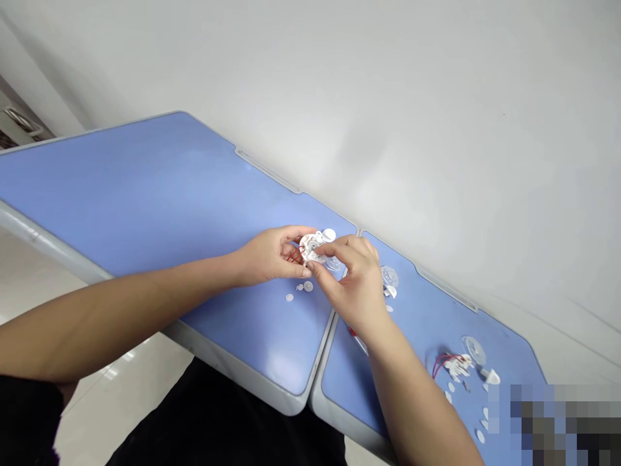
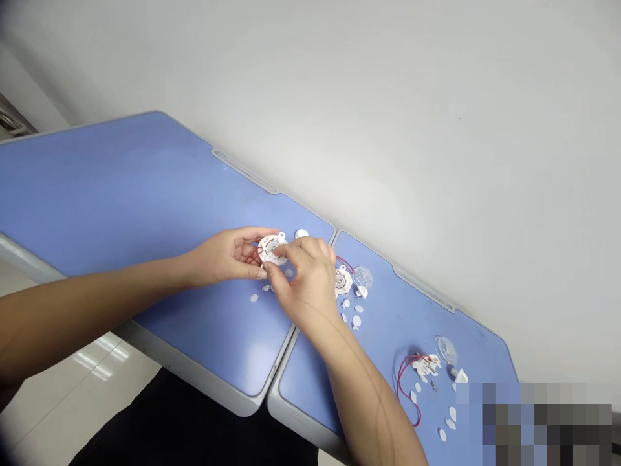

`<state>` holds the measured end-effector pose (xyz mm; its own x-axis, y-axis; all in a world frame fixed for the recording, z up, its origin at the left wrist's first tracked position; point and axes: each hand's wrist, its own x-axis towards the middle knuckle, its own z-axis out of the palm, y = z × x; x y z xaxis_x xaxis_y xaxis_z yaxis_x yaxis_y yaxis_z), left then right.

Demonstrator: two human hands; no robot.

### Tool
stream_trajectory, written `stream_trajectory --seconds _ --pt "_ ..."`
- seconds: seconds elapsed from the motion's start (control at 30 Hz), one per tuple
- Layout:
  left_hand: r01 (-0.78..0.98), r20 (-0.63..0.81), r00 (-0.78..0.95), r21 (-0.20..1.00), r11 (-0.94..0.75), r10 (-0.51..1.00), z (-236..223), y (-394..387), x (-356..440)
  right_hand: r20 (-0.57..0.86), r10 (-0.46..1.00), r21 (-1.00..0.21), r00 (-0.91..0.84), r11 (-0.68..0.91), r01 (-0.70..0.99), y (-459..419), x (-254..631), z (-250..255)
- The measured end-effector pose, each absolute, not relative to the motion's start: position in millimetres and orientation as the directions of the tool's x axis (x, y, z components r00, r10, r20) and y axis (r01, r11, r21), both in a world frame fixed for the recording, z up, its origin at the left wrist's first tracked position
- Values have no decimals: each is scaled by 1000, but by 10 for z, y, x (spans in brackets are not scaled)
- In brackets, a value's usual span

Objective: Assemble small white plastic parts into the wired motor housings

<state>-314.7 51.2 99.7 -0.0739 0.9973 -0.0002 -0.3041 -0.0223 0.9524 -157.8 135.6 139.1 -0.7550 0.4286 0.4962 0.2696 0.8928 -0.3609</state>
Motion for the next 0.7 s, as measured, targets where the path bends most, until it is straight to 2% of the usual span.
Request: stream_trajectory --seconds 0.3,0.43,0.57,0.7 --pt "-266 -35 -110 964 4 993 979 525 -3176 500 469 -396 -728 872 289 1307 -1612 1356" --pt "-217 -53 -134 976 22 990 996 520 -3195 533 462 -407 -709 874 265 1332 -1532 1501" --pt "-187 -52 -147 982 24 988 1012 509 -3200 635 542 -500 -550 831 242 1439 -1280 1820" --pt "-180 -57 -135 983 32 989 1030 500 -3200 618 633 -592 -467 765 253 1525 -1019 1949"
